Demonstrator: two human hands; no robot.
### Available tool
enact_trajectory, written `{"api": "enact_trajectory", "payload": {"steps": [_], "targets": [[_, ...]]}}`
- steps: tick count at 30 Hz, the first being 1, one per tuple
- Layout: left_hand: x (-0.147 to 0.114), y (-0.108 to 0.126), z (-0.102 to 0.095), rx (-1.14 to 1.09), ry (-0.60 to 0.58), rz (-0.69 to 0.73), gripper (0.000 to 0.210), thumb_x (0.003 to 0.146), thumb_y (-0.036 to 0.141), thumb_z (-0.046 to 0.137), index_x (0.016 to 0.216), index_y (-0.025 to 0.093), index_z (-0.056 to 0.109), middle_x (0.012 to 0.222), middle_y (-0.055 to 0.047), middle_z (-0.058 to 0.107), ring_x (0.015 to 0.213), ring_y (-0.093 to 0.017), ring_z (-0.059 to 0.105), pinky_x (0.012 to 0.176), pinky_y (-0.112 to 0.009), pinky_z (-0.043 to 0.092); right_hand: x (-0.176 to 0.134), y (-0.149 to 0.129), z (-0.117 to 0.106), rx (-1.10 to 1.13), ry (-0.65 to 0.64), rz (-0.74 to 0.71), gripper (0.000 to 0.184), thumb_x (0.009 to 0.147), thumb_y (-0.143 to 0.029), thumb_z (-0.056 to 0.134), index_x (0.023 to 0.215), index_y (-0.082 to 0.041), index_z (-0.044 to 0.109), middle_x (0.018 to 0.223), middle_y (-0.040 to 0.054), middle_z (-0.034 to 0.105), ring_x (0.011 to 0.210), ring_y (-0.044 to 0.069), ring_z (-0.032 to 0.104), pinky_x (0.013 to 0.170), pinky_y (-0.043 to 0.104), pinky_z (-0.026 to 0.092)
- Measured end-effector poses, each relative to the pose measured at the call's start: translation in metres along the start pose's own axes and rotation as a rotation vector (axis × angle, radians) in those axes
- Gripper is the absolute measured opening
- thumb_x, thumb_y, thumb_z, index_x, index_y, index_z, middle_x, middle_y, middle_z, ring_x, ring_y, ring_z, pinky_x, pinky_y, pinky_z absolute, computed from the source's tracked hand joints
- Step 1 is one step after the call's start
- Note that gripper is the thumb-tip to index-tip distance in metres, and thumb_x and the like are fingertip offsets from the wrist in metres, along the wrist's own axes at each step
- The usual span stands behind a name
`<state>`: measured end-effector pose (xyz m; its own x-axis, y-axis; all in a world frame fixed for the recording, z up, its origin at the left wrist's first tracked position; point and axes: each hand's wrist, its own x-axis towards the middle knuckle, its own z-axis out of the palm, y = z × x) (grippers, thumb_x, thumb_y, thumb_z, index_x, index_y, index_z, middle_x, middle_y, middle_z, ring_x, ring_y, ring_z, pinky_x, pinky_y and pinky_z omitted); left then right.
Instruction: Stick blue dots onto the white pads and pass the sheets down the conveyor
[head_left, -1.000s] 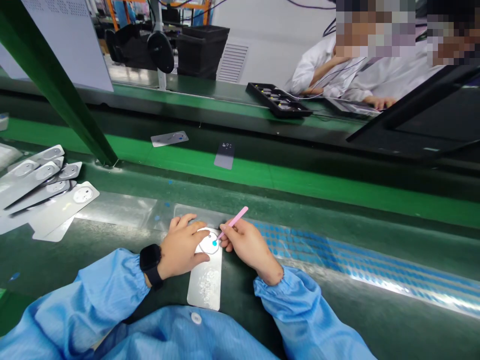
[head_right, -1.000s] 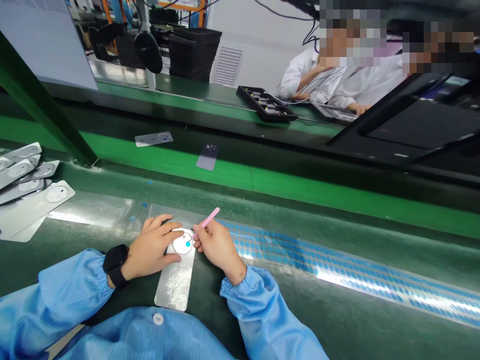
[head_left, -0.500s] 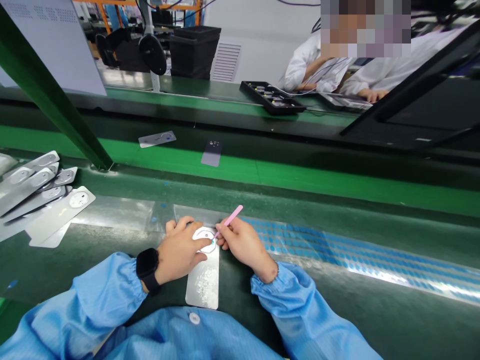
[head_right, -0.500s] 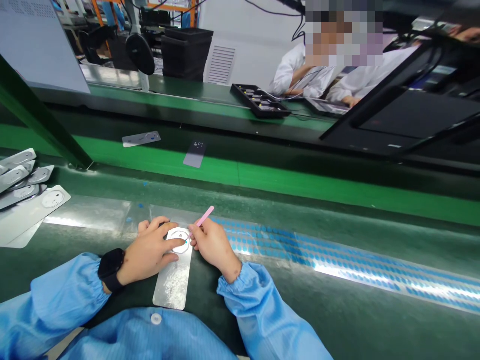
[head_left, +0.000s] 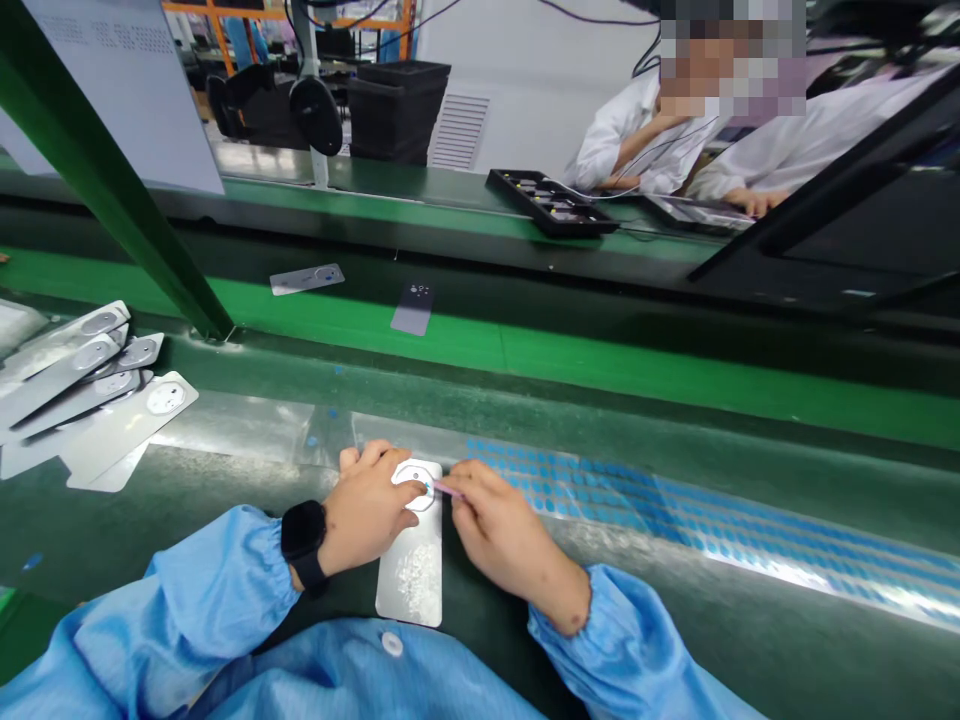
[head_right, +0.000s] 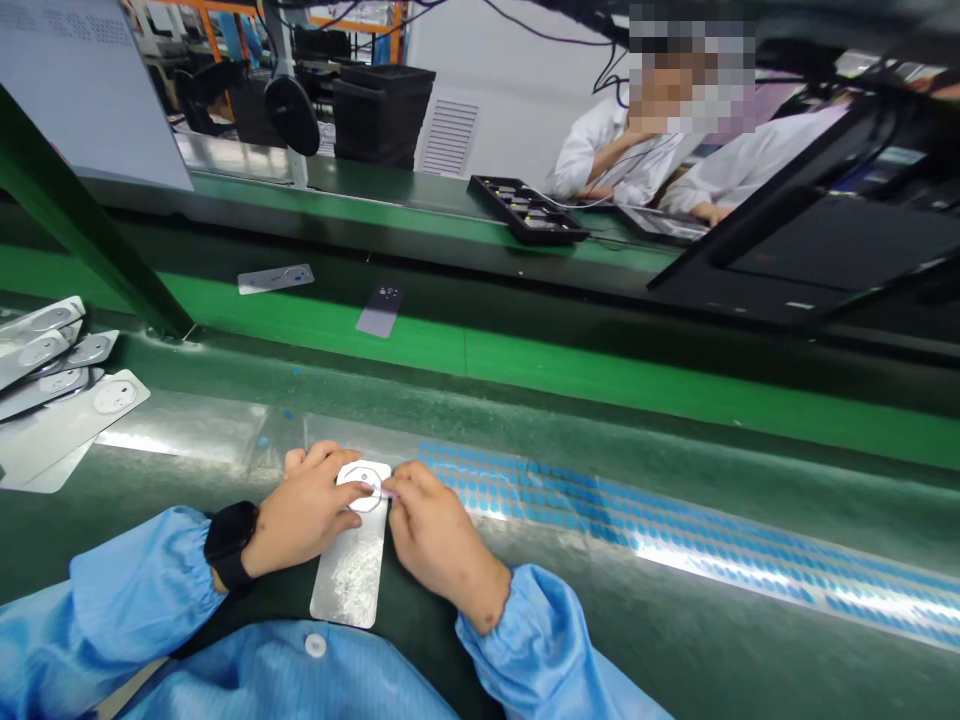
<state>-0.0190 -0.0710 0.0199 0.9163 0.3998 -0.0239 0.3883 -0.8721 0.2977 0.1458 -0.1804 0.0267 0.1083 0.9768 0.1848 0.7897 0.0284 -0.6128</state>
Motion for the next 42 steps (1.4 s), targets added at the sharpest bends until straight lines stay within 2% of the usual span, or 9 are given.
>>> {"api": "enact_trajectory", "payload": {"steps": [6,18,21,24,27,29,34,38,42], "targets": [[0.002,0.001,-0.002,-0.019,0.010,-0.012,0.036,0.079,0.037,0.072,0.106,0.020,0.057,0.122,-0.011,0.058,0.113,-0.031,0.044,0.082,-0.045,0.036,-0.010,-0.012,0.020,-0.435,-0.263,-0.001,0.030,0.088,-0.013,0.048,0.115,-0.017,0.062,0.099,0.0098,0.064,0.073,0.019,0.065,0.066,0.029,0.052],[0.009,0.001,-0.003,-0.063,-0.024,-0.057,0.037,0.074,0.030,0.077,0.100,0.020,0.053,0.116,-0.009,0.056,0.110,-0.029,0.044,0.083,-0.044,0.037,-0.012,-0.013,0.025,-0.476,-0.232,0.011,0.026,0.089,-0.012,0.049,0.111,-0.019,0.061,0.094,0.0081,0.064,0.072,0.020,0.065,0.061,0.029,0.050],[0.010,0.000,-0.004,-0.103,-0.030,-0.073,0.040,0.071,0.028,0.079,0.097,0.019,0.050,0.112,-0.008,0.055,0.109,-0.029,0.045,0.085,-0.044,0.038,-0.012,-0.012,0.023,-0.407,-0.232,0.048,0.023,0.088,-0.012,0.049,0.105,-0.020,0.062,0.096,0.0077,0.063,0.073,0.020,0.065,0.063,0.030,0.051],[0.008,0.000,-0.001,-0.195,0.005,-0.095,0.035,0.072,0.022,0.076,0.094,0.019,0.048,0.109,-0.006,0.052,0.105,-0.027,0.048,0.086,-0.044,0.041,-0.010,-0.008,0.021,-0.215,-0.112,0.140,0.029,0.083,-0.015,0.055,0.112,-0.019,0.058,0.111,0.0116,0.060,0.087,0.023,0.065,0.072,0.034,0.053],[0.006,0.002,0.003,-0.377,0.112,-0.102,0.034,0.073,0.010,0.065,0.100,0.021,0.047,0.111,-0.005,0.046,0.098,-0.021,0.052,0.084,-0.038,0.047,0.001,-0.002,0.018,0.135,-0.030,0.300,0.045,0.077,-0.017,0.060,0.121,-0.018,0.051,0.108,0.0101,0.063,0.095,0.024,0.064,0.080,0.036,0.052],[0.008,-0.001,0.000,-0.441,0.246,-0.122,0.039,0.073,0.009,0.062,0.106,0.022,0.047,0.114,-0.006,0.043,0.099,-0.020,0.053,0.086,-0.037,0.049,0.019,0.005,0.014,0.352,-0.065,0.363,0.038,0.076,-0.018,0.058,0.113,-0.018,0.056,0.094,0.0056,0.067,0.087,0.022,0.064,0.075,0.034,0.052],[0.036,-0.035,-0.045,-0.284,0.585,-0.260,0.024,0.080,0.019,0.058,0.103,0.021,0.050,0.114,-0.009,0.047,0.114,-0.024,0.047,0.100,-0.043,0.041,0.104,0.036,-0.027,0.436,0.132,0.497,0.013,0.071,-0.021,0.057,0.082,-0.015,0.063,0.063,0.0005,0.061,0.055,0.016,0.056,0.052,0.026,0.043],[0.083,-0.080,-0.094,-0.067,0.468,-0.548,0.024,0.084,0.025,0.055,0.107,0.021,0.051,0.119,-0.010,0.053,0.118,-0.025,0.047,0.099,-0.038,0.041,0.162,0.060,-0.074,0.267,0.304,0.578,0.006,0.066,-0.017,0.061,0.062,-0.018,0.057,0.046,-0.0044,0.046,0.045,0.013,0.044,0.047,0.025,0.031],[0.137,-0.112,-0.106,-0.027,0.375,-0.672,0.031,0.081,0.031,0.060,0.109,0.019,0.054,0.116,-0.015,0.058,0.115,-0.031,0.051,0.090,-0.041,0.044,0.156,0.062,-0.088,0.156,0.371,0.556,0.016,0.063,-0.018,0.066,0.055,-0.021,0.053,0.049,-0.0012,0.051,0.051,0.016,0.048,0.051,0.027,0.032]]}}
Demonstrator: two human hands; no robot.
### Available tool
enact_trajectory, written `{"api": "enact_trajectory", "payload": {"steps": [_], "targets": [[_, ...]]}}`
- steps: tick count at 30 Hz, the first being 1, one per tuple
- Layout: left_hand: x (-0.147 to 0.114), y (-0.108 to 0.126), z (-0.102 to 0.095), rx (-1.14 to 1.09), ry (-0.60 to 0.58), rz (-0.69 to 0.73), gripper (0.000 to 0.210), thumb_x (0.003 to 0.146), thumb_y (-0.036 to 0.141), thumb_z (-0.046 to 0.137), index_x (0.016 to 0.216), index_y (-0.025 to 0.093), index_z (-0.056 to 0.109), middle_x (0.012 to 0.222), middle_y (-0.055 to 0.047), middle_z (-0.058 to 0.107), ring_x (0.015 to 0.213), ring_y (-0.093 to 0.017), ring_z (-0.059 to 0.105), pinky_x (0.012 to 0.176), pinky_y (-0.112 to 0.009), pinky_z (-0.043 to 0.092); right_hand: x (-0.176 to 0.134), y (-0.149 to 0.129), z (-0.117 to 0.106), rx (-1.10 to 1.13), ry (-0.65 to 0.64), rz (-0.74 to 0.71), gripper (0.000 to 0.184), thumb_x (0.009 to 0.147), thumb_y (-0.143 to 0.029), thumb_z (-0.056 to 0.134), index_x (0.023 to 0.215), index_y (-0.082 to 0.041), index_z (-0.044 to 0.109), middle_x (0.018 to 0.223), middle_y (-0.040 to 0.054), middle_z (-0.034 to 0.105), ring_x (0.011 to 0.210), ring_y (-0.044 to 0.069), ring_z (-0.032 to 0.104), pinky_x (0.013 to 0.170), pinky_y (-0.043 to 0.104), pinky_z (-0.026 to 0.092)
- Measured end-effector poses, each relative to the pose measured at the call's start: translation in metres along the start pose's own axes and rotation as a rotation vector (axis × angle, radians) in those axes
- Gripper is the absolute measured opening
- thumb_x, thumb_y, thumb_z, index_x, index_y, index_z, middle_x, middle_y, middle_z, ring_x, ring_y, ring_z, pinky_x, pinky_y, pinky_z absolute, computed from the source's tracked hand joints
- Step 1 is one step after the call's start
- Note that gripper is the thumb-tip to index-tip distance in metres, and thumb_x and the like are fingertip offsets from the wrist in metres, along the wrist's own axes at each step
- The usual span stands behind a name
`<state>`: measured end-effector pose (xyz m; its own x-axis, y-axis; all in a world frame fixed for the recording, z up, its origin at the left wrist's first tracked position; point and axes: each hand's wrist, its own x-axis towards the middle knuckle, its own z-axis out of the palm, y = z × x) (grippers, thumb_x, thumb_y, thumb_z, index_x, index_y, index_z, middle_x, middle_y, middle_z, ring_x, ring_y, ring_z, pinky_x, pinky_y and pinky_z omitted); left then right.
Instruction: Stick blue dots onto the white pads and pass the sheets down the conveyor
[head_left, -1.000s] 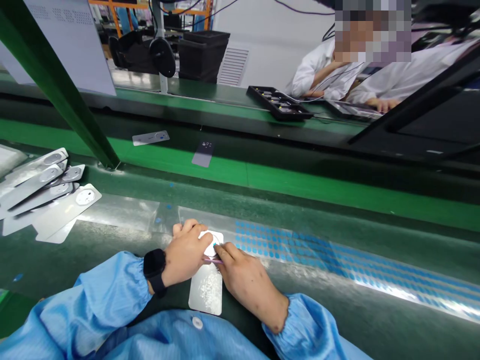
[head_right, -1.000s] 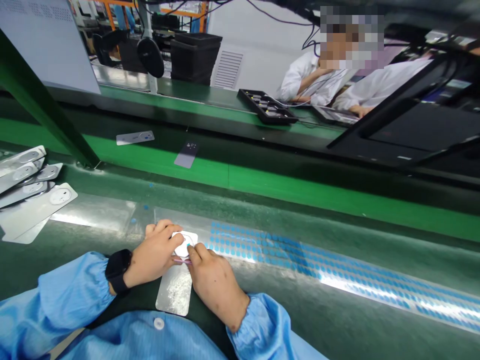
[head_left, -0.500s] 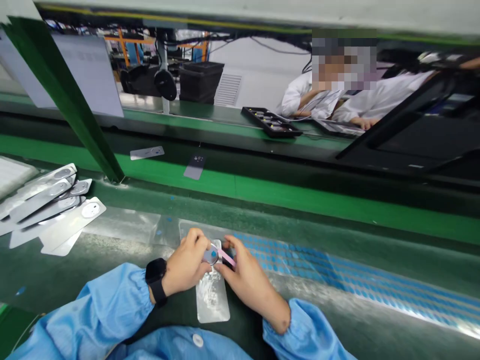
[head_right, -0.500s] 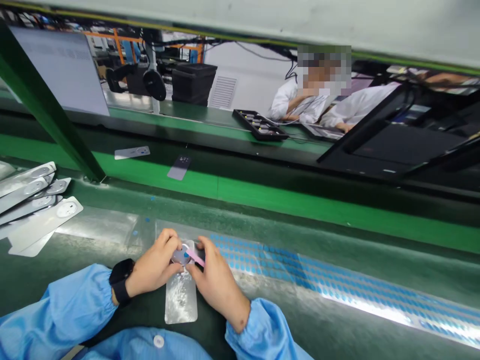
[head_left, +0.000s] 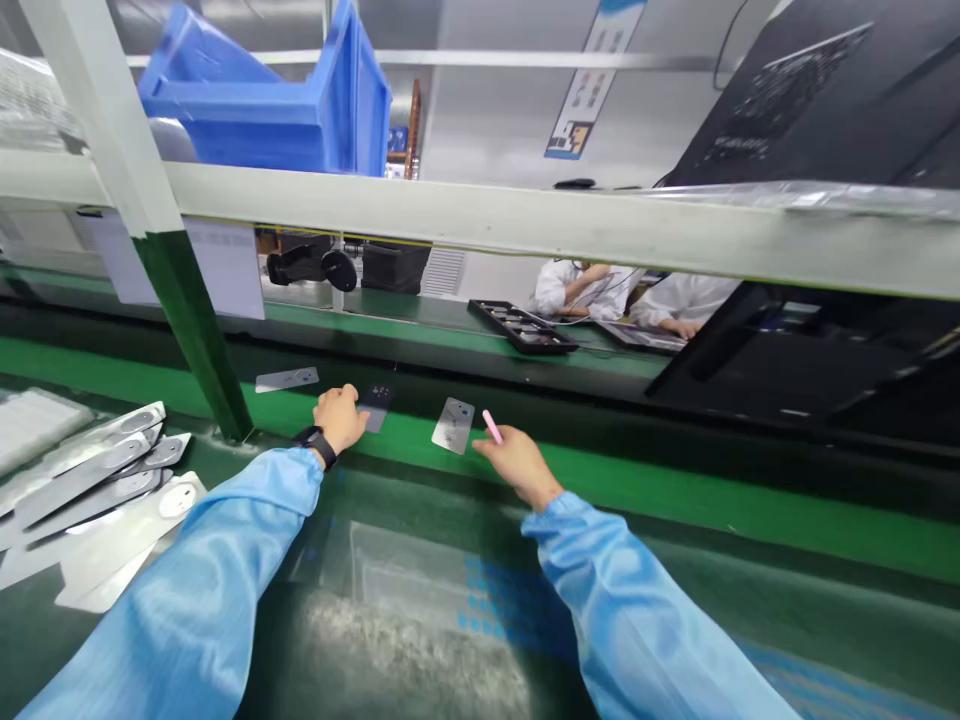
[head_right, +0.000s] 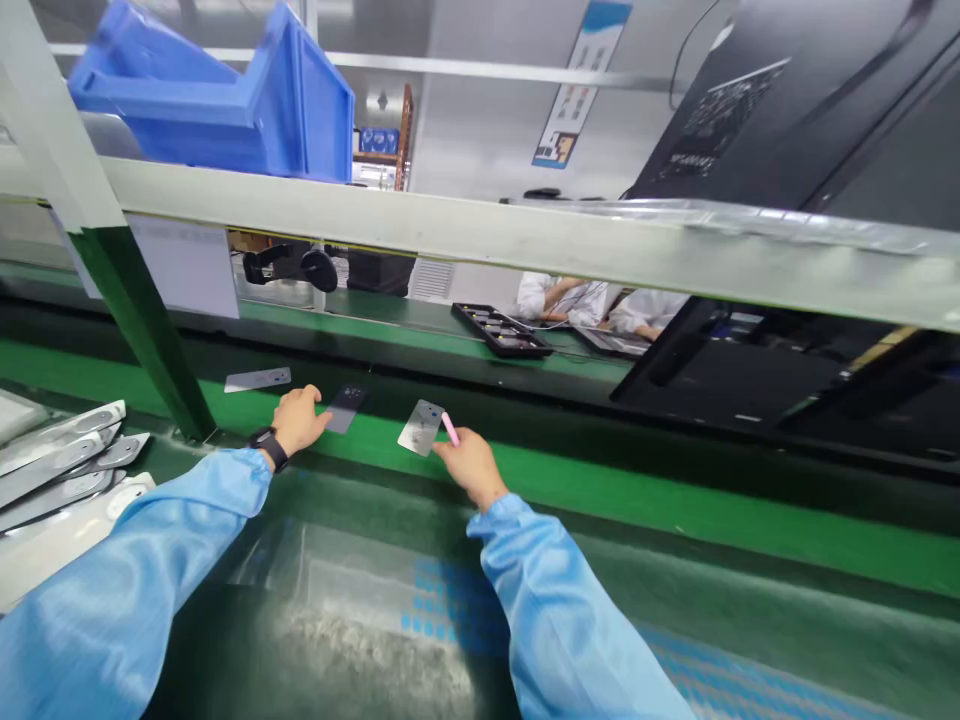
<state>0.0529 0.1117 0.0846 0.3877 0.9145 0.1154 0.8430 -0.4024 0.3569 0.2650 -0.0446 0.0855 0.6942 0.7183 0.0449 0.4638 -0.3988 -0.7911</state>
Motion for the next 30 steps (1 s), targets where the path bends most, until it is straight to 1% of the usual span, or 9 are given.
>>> {"api": "enact_trajectory", "payload": {"steps": [4,8,12,16,19,23,25,27,30], "targets": [[0.036,0.012,0.028,0.052,-0.117,-0.052,0.046,0.074,0.039,0.071,0.111,0.016,0.056,0.115,-0.017,0.060,0.117,-0.035,0.051,0.090,-0.044,0.044,-0.045,0.017,-0.011,-0.075,-0.036,-0.073,0.010,0.068,-0.028,0.062,0.062,-0.021,0.058,0.063,0.0029,0.064,0.061,0.021,0.059,0.058,0.030,0.040],[0.052,0.017,0.041,0.072,-0.221,-0.078,0.038,0.084,0.038,0.065,0.114,0.015,0.058,0.115,-0.011,0.060,0.108,-0.027,0.057,0.091,-0.046,0.047,-0.086,0.036,-0.028,-0.068,-0.081,-0.076,0.022,0.070,-0.040,0.056,0.077,-0.021,0.063,0.079,0.0063,0.070,0.074,0.025,0.065,0.067,0.033,0.047],[0.053,0.015,0.035,0.027,-0.211,-0.013,0.033,0.091,0.035,0.058,0.117,0.015,0.056,0.117,-0.009,0.059,0.103,-0.022,0.059,0.090,-0.044,0.050,-0.108,0.044,-0.037,-0.049,-0.111,-0.022,0.028,0.068,-0.045,0.055,0.078,-0.020,0.064,0.075,0.0062,0.069,0.071,0.025,0.064,0.066,0.033,0.047],[0.038,0.008,0.013,-0.069,-0.108,0.022,0.026,0.090,0.026,0.056,0.113,0.015,0.059,0.108,-0.008,0.064,0.102,-0.022,0.061,0.091,-0.044,0.048,-0.118,0.035,-0.032,0.064,-0.148,-0.028,0.029,0.066,-0.044,0.057,0.078,-0.019,0.065,0.073,0.0042,0.067,0.070,0.023,0.061,0.065,0.032,0.045],[0.016,-0.006,-0.014,-0.180,-0.008,0.015,0.024,0.083,0.013,0.052,0.101,0.018,0.066,0.094,-0.006,0.070,0.099,-0.023,0.063,0.088,-0.034,0.047,-0.122,0.027,-0.024,0.176,-0.205,-0.038,0.025,0.067,-0.042,0.058,0.074,-0.019,0.064,0.066,0.0009,0.061,0.061,0.017,0.055,0.058,0.028,0.040],[-0.036,-0.031,-0.042,-0.386,0.061,-0.021,0.026,0.074,0.018,0.047,0.089,0.017,0.068,0.086,-0.005,0.072,0.083,-0.021,0.066,0.070,-0.026,0.049,-0.126,0.023,-0.013,0.451,-0.291,0.081,0.029,0.067,-0.046,0.058,0.071,-0.018,0.063,0.050,-0.0033,0.047,0.046,0.012,0.041,0.045,0.025,0.030],[-0.073,-0.041,-0.043,-0.491,0.038,-0.041,0.030,0.071,0.026,0.047,0.087,0.014,0.068,0.085,-0.006,0.072,0.075,-0.021,0.066,0.061,-0.026,0.048,-0.130,0.023,-0.009,0.591,-0.304,0.098,0.033,0.066,-0.050,0.060,0.067,-0.017,0.064,0.054,-0.0008,0.051,0.048,0.012,0.043,0.046,0.025,0.033],[-0.112,-0.047,-0.035,-0.643,-0.035,-0.084,0.035,0.067,0.035,0.050,0.086,0.013,0.068,0.085,-0.008,0.072,0.072,-0.021,0.065,0.058,-0.026,0.048,-0.132,0.024,-0.005,0.647,-0.255,0.059,0.038,0.065,-0.054,0.064,0.062,-0.016,0.064,0.059,0.0020,0.056,0.053,0.012,0.047,0.050,0.025,0.038],[-0.166,-0.050,-0.015,-0.848,-0.203,-0.181,0.041,0.063,0.044,0.055,0.088,0.014,0.068,0.082,-0.007,0.071,0.068,-0.020,0.063,0.057,-0.027,0.047,-0.134,0.028,0.003,0.646,-0.232,0.077,0.047,0.064,-0.063,0.066,0.064,-0.016,0.064,0.050,-0.0027,0.048,0.044,0.009,0.041,0.042,0.023,0.034]]}}
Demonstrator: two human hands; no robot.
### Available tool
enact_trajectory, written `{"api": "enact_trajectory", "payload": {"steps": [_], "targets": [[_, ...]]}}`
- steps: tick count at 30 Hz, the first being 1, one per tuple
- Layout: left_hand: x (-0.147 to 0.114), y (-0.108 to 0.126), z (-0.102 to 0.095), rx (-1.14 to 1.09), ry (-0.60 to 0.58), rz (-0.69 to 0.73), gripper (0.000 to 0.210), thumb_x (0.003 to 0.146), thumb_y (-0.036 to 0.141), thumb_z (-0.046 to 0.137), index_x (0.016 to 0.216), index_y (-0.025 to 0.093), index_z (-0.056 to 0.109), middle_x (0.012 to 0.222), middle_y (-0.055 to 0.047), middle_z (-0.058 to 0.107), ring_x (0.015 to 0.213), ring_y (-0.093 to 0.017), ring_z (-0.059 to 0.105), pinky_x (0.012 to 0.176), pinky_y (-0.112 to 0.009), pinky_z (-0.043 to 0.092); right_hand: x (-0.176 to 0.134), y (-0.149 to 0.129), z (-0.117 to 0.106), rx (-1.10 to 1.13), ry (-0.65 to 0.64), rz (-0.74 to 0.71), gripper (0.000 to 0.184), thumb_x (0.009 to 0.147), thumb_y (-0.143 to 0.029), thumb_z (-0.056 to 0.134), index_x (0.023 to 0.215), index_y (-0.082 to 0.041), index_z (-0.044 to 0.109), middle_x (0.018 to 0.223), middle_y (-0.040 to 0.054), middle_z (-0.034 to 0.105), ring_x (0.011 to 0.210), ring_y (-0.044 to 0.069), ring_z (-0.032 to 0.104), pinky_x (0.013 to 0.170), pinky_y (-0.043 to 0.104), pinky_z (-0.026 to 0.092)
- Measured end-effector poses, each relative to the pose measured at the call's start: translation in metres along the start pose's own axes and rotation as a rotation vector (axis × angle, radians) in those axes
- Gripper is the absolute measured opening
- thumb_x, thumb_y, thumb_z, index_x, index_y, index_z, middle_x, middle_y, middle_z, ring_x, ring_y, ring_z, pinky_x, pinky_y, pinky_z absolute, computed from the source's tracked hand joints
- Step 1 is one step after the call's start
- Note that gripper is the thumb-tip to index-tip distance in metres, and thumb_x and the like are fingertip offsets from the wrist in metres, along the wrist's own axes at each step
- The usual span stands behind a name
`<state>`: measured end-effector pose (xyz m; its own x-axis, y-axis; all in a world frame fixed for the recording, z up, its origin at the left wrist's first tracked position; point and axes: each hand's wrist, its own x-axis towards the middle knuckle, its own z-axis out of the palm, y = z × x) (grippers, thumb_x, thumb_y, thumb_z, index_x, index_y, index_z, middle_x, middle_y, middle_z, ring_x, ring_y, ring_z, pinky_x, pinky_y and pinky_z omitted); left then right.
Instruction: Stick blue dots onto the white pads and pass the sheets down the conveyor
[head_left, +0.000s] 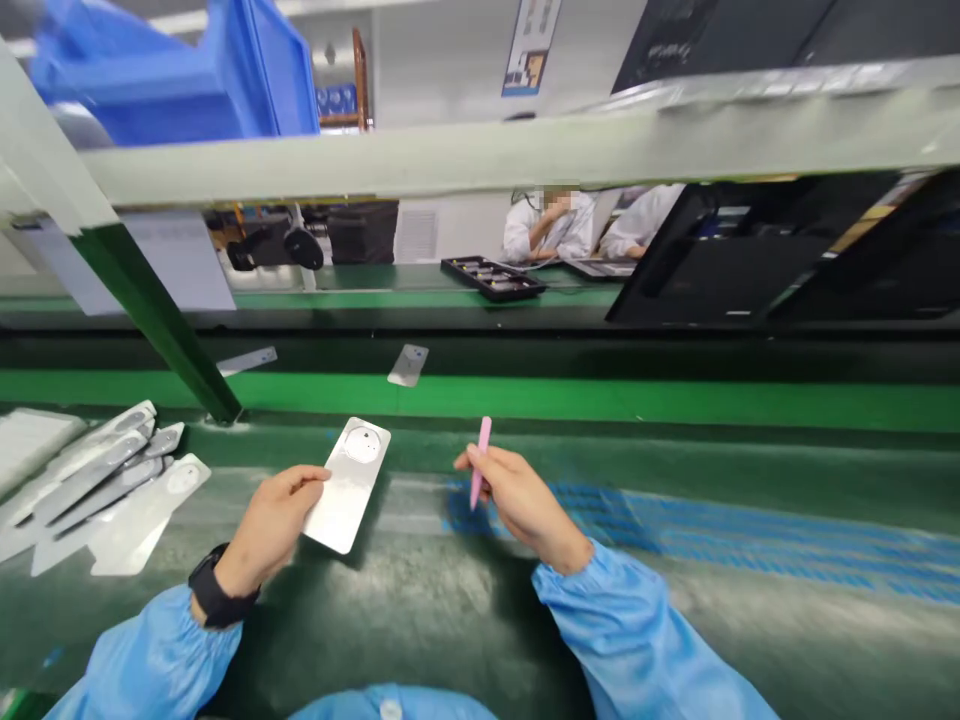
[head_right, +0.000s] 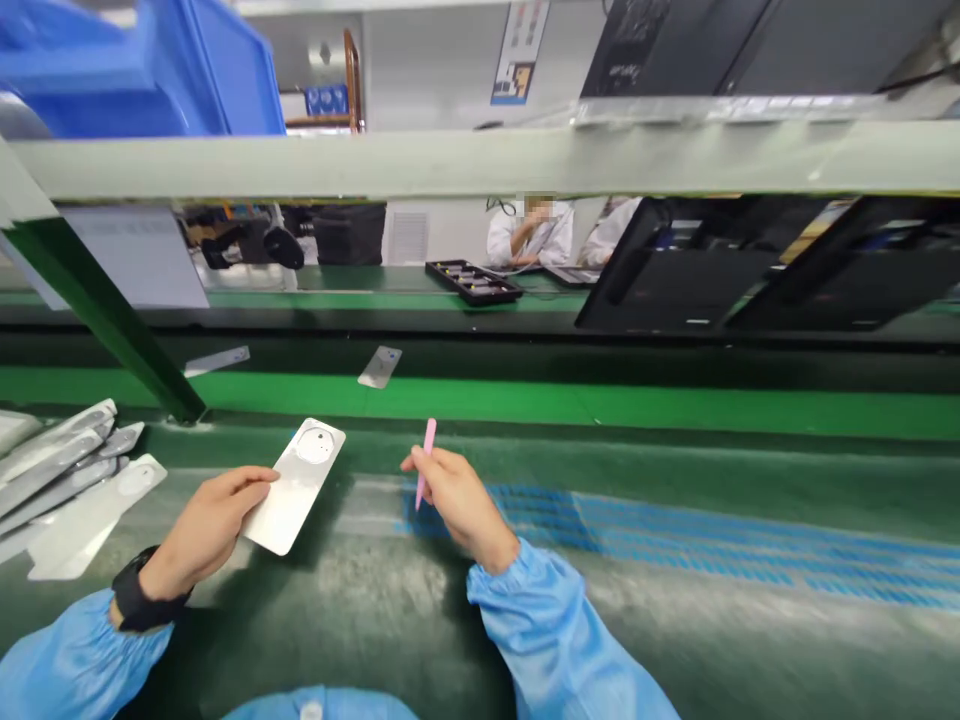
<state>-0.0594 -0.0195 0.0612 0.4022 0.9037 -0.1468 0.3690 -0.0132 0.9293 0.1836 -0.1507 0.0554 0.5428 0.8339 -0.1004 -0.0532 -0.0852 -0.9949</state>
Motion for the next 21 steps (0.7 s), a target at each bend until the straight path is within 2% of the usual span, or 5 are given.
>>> {"api": "enact_trajectory", "payload": {"steps": [4,9,12,15,21], "targets": [[-0.038,-0.028,0.021,0.039,-0.177,-0.061,0.038,0.066,0.045,0.055,0.089,0.016,0.067,0.081,-0.005,0.070,0.071,-0.020,0.064,0.062,-0.029,0.047,0.002,0.016,0.003,-0.045,-0.088,0.114,0.046,0.067,-0.063,0.065,0.067,-0.017,0.060,0.047,-0.0043,0.050,0.038,0.009,0.044,0.038,0.021,0.037],[-0.054,-0.027,0.024,0.276,-0.402,-0.028,0.031,0.075,0.037,0.050,0.097,0.019,0.063,0.086,-0.004,0.071,0.066,-0.018,0.064,0.062,-0.029,0.048,0.003,0.030,-0.001,-0.241,-0.186,0.160,0.021,0.076,-0.034,0.066,0.069,-0.016,0.057,0.055,-0.0012,0.062,0.046,0.010,0.058,0.048,0.021,0.049],[-0.051,-0.013,0.021,0.583,-0.427,0.068,0.029,0.081,0.030,0.050,0.105,0.021,0.063,0.083,-0.003,0.071,0.079,-0.021,0.066,0.072,-0.031,0.047,0.003,0.034,-0.003,-0.321,-0.164,0.175,0.011,0.080,-0.022,0.061,0.073,-0.016,0.056,0.056,-0.0014,0.063,0.044,0.010,0.059,0.045,0.020,0.049],[-0.037,-0.002,0.028,0.807,-0.399,0.242,0.027,0.081,0.027,0.058,0.107,0.021,0.064,0.102,-0.007,0.070,0.100,-0.026,0.061,0.087,-0.039,0.044,0.002,0.034,-0.003,-0.362,-0.123,0.209,0.012,0.085,-0.018,0.055,0.073,-0.017,0.053,0.055,-0.0017,0.063,0.043,0.010,0.059,0.044,0.020,0.049],[-0.009,-0.010,0.054,0.888,-0.437,0.408,0.044,0.068,0.028,0.078,0.109,0.024,0.064,0.133,-0.008,0.056,0.129,-0.035,0.038,0.100,-0.053,0.033,-0.001,0.026,-0.001,-0.405,-0.159,0.229,0.014,0.086,-0.015,0.054,0.072,-0.017,0.052,0.057,-0.0016,0.064,0.045,0.010,0.060,0.046,0.019,0.049]]}}
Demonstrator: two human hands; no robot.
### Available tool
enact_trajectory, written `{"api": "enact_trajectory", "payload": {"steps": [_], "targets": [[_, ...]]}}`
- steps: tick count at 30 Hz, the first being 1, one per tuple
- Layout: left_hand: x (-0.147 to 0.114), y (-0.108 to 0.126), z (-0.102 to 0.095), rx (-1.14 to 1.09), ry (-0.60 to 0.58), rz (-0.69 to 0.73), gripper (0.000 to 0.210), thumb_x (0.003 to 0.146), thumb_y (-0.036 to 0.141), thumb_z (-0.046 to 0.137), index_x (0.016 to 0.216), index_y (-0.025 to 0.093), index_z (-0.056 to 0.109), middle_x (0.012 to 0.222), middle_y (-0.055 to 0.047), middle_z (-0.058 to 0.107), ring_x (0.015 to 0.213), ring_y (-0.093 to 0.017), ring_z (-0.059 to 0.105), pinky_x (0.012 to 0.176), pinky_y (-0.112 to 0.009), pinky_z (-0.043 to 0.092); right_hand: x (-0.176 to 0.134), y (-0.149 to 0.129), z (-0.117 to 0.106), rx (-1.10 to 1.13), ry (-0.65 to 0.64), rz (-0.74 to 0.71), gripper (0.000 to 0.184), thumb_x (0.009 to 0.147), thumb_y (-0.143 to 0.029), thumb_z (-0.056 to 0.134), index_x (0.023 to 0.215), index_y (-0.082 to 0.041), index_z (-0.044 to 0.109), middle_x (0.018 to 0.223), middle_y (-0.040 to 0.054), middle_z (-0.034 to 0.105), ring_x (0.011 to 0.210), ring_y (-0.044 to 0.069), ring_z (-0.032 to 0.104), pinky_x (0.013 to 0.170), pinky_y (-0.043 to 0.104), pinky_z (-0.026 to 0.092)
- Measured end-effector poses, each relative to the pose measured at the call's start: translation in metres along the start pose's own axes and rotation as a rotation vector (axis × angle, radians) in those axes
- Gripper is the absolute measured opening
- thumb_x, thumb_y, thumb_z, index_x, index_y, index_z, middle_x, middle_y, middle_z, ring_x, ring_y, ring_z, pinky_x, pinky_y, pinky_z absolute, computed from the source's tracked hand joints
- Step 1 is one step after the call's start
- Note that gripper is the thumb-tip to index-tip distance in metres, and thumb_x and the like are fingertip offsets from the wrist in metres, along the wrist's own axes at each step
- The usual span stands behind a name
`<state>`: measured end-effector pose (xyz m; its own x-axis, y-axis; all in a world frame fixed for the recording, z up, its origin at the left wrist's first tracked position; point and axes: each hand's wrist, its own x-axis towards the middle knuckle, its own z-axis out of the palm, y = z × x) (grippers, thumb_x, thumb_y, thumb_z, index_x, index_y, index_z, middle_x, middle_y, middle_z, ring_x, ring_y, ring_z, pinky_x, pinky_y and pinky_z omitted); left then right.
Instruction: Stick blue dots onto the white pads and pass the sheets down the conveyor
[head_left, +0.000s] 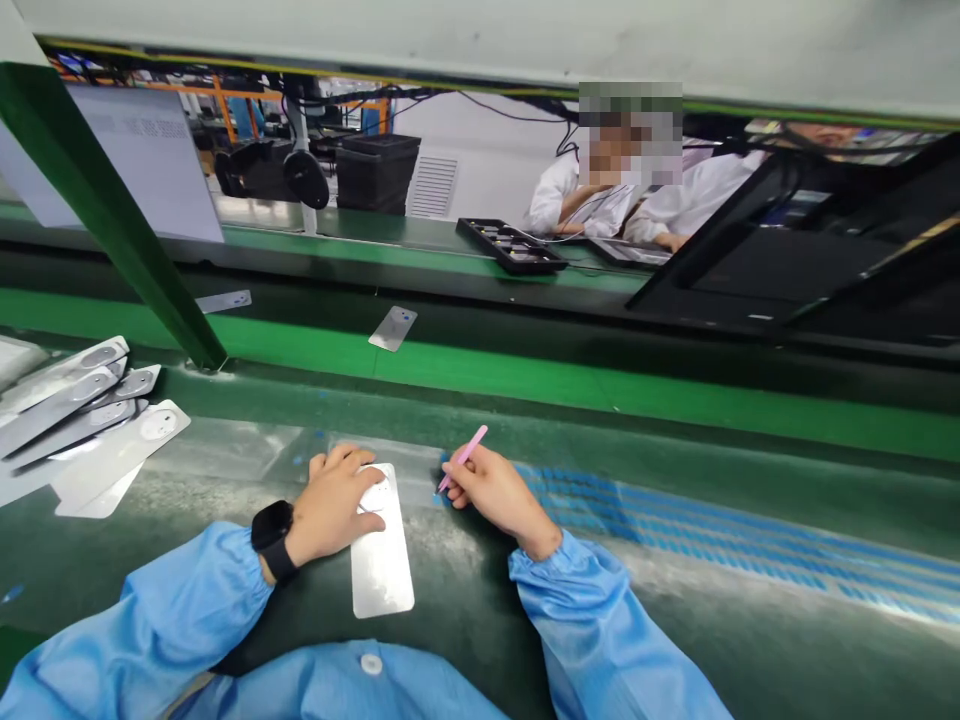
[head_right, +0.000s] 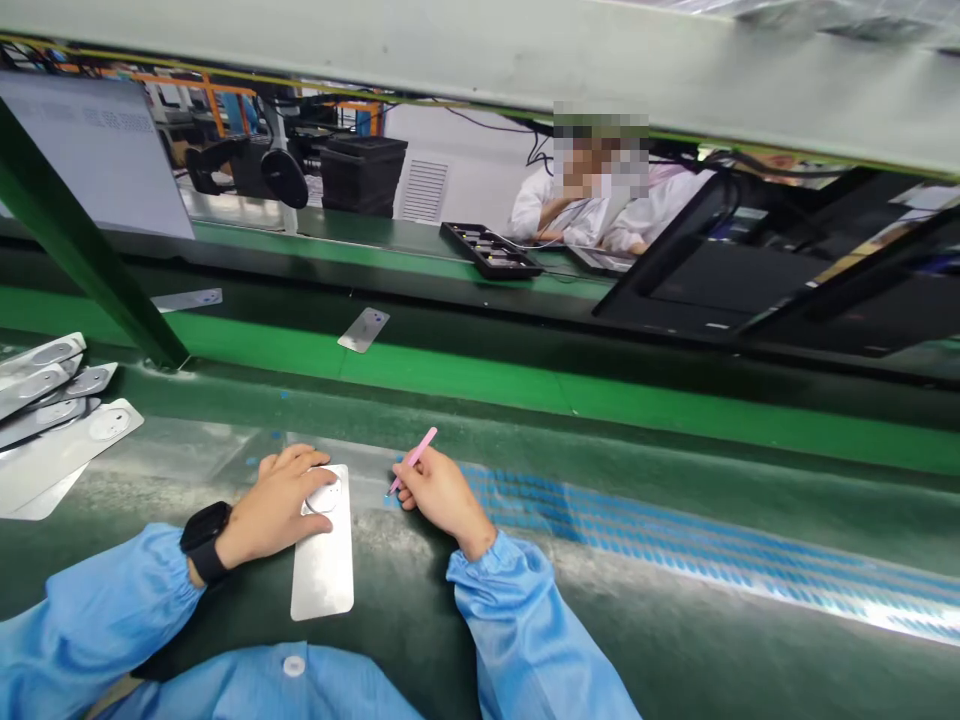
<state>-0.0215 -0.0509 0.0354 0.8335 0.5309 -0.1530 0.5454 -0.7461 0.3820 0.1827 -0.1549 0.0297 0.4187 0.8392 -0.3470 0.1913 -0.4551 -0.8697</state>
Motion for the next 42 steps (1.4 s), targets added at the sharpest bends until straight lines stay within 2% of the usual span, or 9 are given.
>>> {"api": "enact_trajectory", "payload": {"steps": [5,10,13,18,21,26,35,42], "targets": [[0.000,-0.003,0.008,-0.035,-0.012,0.067,0.044,0.069,0.029,0.079,0.110,0.025,0.063,0.133,-0.006,0.057,0.129,-0.035,0.037,0.100,-0.054,0.030,0.001,0.003,0.000,0.028,-0.008,0.009,0.014,0.083,-0.020,0.056,0.070,-0.017,0.053,0.057,-0.0017,0.063,0.044,0.009,0.058,0.045,0.019,0.047],[-0.002,-0.004,0.011,-0.095,-0.016,0.077,0.048,0.068,0.029,0.080,0.113,0.025,0.061,0.134,-0.006,0.057,0.126,-0.033,0.039,0.099,-0.053,0.029,-0.001,0.006,-0.004,0.147,-0.046,-0.012,0.026,0.077,-0.040,0.063,0.066,-0.018,0.053,0.052,-0.0010,0.060,0.044,0.010,0.056,0.045,0.021,0.046],[-0.001,-0.004,0.012,-0.132,-0.011,0.105,0.051,0.068,0.030,0.081,0.114,0.024,0.059,0.131,-0.007,0.059,0.121,-0.031,0.043,0.097,-0.050,0.030,-0.005,-0.003,0.004,0.136,-0.074,-0.069,0.032,0.077,-0.047,0.062,0.069,-0.018,0.053,0.052,-0.0002,0.061,0.044,0.011,0.056,0.044,0.022,0.045],[0.000,-0.004,0.013,-0.157,0.000,0.112,0.056,0.067,0.030,0.082,0.115,0.022,0.055,0.118,-0.007,0.064,0.116,-0.029,0.047,0.094,-0.045,0.032,0.000,-0.023,0.035,0.007,-0.122,-0.061,0.018,0.084,-0.032,0.056,0.072,-0.019,0.053,0.055,-0.0013,0.062,0.045,0.011,0.058,0.042,0.020,0.045],[0.000,-0.004,0.015,-0.155,0.005,0.107,0.061,0.065,0.031,0.084,0.116,0.021,0.052,0.113,-0.008,0.064,0.116,-0.028,0.048,0.093,-0.043,0.032,0.009,-0.028,0.045,-0.058,-0.135,-0.056,0.016,0.085,-0.024,0.053,0.070,-0.019,0.052,0.056,-0.0016,0.062,0.045,0.011,0.059,0.041,0.018,0.045],[0.000,-0.002,0.017,-0.146,-0.001,0.113,0.065,0.062,0.030,0.086,0.116,0.019,0.049,0.116,-0.009,0.062,0.116,-0.028,0.048,0.093,-0.041,0.032,0.014,-0.027,0.044,-0.091,-0.138,-0.034,0.017,0.087,-0.022,0.051,0.070,-0.019,0.052,0.055,-0.0020,0.061,0.043,0.010,0.058,0.040,0.018,0.045],[0.000,-0.002,0.015,-0.137,0.001,0.123,0.061,0.064,0.029,0.085,0.113,0.019,0.049,0.113,-0.008,0.062,0.114,-0.027,0.049,0.092,-0.040,0.032,0.014,-0.027,0.046,-0.026,-0.131,0.003,0.017,0.087,-0.021,0.051,0.070,-0.018,0.053,0.054,-0.0015,0.061,0.042,0.010,0.057,0.040,0.018,0.045],[0.000,-0.003,0.014,-0.147,0.000,0.133,0.057,0.064,0.028,0.084,0.108,0.019,0.049,0.113,-0.008,0.063,0.114,-0.027,0.049,0.092,-0.041,0.031,0.012,-0.024,0.047,-0.053,-0.120,-0.037,0.017,0.087,-0.022,0.052,0.070,-0.019,0.053,0.056,-0.0013,0.062,0.044,0.010,0.058,0.041,0.018,0.046]]}}
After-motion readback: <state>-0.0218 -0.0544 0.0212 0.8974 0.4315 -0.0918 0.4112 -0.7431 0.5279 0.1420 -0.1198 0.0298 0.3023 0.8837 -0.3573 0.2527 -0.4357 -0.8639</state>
